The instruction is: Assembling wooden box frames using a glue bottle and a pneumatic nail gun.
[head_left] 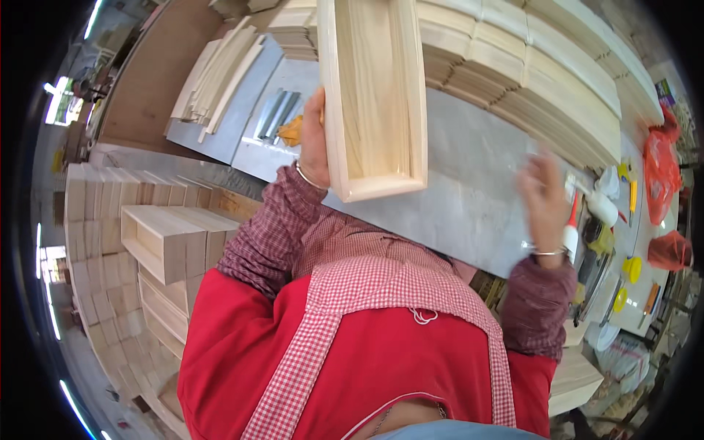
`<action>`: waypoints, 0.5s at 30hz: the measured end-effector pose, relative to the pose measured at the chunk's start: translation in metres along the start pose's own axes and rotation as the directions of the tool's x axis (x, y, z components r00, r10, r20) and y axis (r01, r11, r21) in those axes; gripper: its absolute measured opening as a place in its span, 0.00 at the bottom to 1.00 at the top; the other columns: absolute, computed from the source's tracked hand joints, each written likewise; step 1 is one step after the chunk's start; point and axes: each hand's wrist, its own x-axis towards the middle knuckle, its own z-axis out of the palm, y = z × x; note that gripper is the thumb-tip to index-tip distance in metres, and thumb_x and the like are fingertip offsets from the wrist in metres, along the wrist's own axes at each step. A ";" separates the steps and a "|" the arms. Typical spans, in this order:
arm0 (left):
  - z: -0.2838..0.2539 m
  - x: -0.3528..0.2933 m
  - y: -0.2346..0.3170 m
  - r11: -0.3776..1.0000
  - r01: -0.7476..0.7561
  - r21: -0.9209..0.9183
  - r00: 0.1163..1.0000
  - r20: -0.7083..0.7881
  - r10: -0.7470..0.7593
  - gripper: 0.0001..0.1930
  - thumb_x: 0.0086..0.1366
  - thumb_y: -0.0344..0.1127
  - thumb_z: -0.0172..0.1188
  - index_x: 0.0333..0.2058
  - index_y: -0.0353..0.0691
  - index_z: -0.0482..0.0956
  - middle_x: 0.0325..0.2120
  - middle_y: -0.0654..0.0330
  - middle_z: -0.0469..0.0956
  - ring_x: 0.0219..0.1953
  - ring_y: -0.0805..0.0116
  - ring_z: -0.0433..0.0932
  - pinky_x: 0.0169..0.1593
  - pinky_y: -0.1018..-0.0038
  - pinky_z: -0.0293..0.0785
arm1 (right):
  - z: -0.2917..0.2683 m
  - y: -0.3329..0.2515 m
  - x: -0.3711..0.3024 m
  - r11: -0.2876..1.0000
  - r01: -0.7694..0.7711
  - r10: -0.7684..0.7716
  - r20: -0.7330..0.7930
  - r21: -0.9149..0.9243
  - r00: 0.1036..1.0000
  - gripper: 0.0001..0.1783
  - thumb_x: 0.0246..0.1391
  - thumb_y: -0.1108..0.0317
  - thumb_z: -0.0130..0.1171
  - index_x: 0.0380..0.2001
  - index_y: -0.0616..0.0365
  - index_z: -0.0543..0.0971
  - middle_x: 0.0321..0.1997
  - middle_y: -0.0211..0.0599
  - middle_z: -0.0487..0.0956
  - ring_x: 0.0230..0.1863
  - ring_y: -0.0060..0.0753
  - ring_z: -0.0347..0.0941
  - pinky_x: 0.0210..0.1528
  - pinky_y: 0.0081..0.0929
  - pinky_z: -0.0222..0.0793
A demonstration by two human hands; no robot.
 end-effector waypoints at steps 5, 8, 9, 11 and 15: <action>-0.002 -0.029 0.021 0.998 -0.055 -0.017 0.998 0.020 0.056 0.27 0.61 0.53 0.50 0.51 0.39 0.71 0.46 0.56 0.74 0.39 0.70 0.75 0.42 0.75 0.72 | 0.103 -0.090 -0.011 0.888 0.011 -0.238 0.440 0.459 0.866 0.35 0.46 0.69 0.59 0.60 0.60 0.62 0.48 0.44 0.73 0.42 0.37 0.72 0.41 0.27 0.71; -0.009 -0.069 0.039 0.976 -0.161 0.146 0.975 -0.131 0.180 0.26 0.61 0.52 0.50 0.51 0.39 0.71 0.45 0.57 0.74 0.39 0.72 0.74 0.42 0.75 0.72 | 0.132 -0.102 -0.018 0.897 0.221 -0.375 0.393 0.383 0.839 0.32 0.45 0.72 0.55 0.57 0.64 0.65 0.43 0.44 0.74 0.38 0.38 0.72 0.38 0.27 0.71; -0.007 -0.082 0.046 0.954 -0.264 0.139 0.951 -0.127 0.282 0.23 0.62 0.47 0.50 0.51 0.37 0.71 0.44 0.57 0.75 0.39 0.72 0.75 0.42 0.76 0.72 | 0.143 -0.103 -0.021 0.881 0.320 -0.440 0.356 0.349 0.824 0.30 0.44 0.73 0.54 0.55 0.64 0.66 0.41 0.44 0.75 0.36 0.38 0.72 0.38 0.27 0.71; 0.004 -0.109 0.062 0.893 -0.424 0.152 0.874 -0.192 0.447 0.21 0.63 0.42 0.50 0.50 0.35 0.71 0.43 0.58 0.76 0.38 0.73 0.75 0.42 0.77 0.72 | 0.157 -0.111 -0.024 0.824 0.430 -0.555 0.374 0.368 0.743 0.29 0.43 0.74 0.53 0.54 0.64 0.67 0.39 0.44 0.75 0.34 0.37 0.71 0.38 0.27 0.71; -0.015 -0.171 0.077 0.614 -0.364 0.700 0.593 -0.335 0.732 0.27 0.52 0.29 0.61 0.51 0.31 0.67 0.43 0.52 0.74 0.39 0.71 0.73 0.44 0.75 0.70 | 0.163 -0.167 -0.060 0.780 0.379 -0.615 0.495 0.498 0.614 0.28 0.49 0.74 0.54 0.56 0.62 0.67 0.47 0.44 0.74 0.40 0.37 0.73 0.40 0.27 0.71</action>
